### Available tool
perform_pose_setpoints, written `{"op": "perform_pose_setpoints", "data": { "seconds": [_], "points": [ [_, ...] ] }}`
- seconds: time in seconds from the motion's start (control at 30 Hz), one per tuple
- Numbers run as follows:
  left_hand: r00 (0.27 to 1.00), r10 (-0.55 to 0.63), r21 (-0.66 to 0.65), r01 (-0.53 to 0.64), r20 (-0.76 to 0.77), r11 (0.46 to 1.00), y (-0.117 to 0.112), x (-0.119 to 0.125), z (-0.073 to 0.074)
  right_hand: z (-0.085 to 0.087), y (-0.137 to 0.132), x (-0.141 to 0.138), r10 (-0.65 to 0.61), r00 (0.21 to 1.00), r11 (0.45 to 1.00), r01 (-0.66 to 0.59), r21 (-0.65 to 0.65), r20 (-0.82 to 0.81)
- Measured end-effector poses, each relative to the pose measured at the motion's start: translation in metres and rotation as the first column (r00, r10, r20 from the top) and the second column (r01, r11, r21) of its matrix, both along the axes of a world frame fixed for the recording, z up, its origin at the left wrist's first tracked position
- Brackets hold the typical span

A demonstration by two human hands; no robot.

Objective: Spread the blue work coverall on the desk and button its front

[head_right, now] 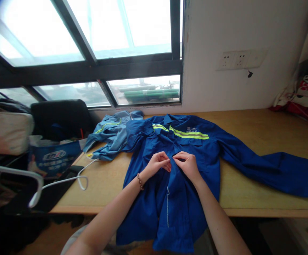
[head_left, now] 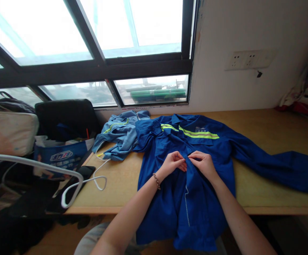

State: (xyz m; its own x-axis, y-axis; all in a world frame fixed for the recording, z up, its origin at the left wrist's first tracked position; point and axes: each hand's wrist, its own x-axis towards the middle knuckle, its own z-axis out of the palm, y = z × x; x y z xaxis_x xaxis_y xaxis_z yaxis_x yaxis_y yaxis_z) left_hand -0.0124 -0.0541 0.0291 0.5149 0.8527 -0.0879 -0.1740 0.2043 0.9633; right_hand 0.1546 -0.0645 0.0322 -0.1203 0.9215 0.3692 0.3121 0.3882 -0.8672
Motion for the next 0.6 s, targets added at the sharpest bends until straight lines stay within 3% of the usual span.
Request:
{"op": "perform_pose_setpoints", "data": {
  "seconds": [0.23, 0.6],
  "points": [
    [1.0, 0.0, 0.016, 0.001, -0.02, 1.0, 0.0, 0.0, -0.002, 0.0, 0.0, 0.001, 0.048, 0.999, 0.999, -0.047, -0.026, 0.026],
    [0.996, 0.038, 0.172, -0.024, -0.077, 0.985, -0.001, 0.003, -0.013, -0.003, -0.002, -0.006, -0.008, 0.988, 0.999, 0.0, 0.052, 0.157]
  ]
}}
